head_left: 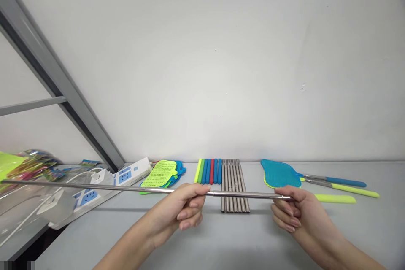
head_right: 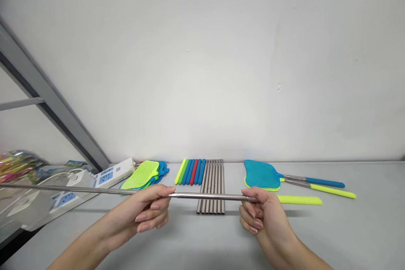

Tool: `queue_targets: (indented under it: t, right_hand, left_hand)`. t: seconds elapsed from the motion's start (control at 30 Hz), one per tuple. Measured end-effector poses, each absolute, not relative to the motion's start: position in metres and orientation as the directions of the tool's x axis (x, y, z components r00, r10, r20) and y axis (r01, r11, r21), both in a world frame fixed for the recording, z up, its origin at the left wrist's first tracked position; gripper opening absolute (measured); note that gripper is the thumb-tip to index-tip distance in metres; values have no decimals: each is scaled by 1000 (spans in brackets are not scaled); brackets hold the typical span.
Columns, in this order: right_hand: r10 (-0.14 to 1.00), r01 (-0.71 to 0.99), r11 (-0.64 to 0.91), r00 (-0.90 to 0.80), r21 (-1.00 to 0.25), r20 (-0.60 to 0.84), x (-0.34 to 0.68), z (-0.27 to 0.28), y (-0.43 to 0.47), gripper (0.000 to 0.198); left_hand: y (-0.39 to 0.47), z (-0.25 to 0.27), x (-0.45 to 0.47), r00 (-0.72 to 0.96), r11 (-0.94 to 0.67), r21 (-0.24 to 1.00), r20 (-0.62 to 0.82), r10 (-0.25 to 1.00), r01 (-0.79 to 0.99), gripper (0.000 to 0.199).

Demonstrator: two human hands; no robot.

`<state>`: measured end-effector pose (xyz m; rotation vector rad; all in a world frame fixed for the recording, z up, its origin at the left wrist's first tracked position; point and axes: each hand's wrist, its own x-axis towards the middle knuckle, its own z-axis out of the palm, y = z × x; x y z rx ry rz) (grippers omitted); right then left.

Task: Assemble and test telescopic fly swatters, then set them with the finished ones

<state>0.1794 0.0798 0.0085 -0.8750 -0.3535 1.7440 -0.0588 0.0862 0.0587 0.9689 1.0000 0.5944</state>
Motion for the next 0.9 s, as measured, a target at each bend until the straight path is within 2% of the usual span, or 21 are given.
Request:
queue_targets:
  t: [0.1, 0.27, 0.33, 0.43, 0.53, 0.63, 0.77, 0.9]
  right_hand:
    - [915, -683, -366, -142, -631, -377, 181, 11, 80, 32]
    - [942, -615, -333, -193, -715, -273, 181, 19, 76, 38]
    - [944, -608, -328, -249, -723, -218, 177, 22, 73, 33]
    - [921, -558, -356, -344, -750, -182, 168, 25, 67, 15]
    - [897, -500, -357, -419, -789, -140, 159, 25, 60, 13]
    - [867, -479, -361, -489, -800, -98, 153, 23, 54, 9]
    - [890, -515, -333, -449, -790, -83, 150, 18, 52, 13]
    - [934, -634, -313, -342, -707, -107, 150, 12, 55, 14]
  left_hand:
    - [86, 58, -58, 462, 463, 886, -405, 789, -13, 38]
    - [86, 52, -55, 500, 487, 869, -386, 775, -83, 37]
    - [85, 49, -51, 538, 513, 854, -391, 747, -92, 38]
    - [83, 46, -40, 599, 544, 835, -394, 697, -84, 37]
    - [78, 43, -23, 652, 536, 842, -370, 662, -66, 36]
    - [77, 39, -3, 660, 495, 865, -324, 677, -83, 37]
    - [79, 35, 7, 630, 470, 879, -322, 706, -77, 41]
    - [80, 34, -8, 517, 417, 904, -315, 796, -91, 45]
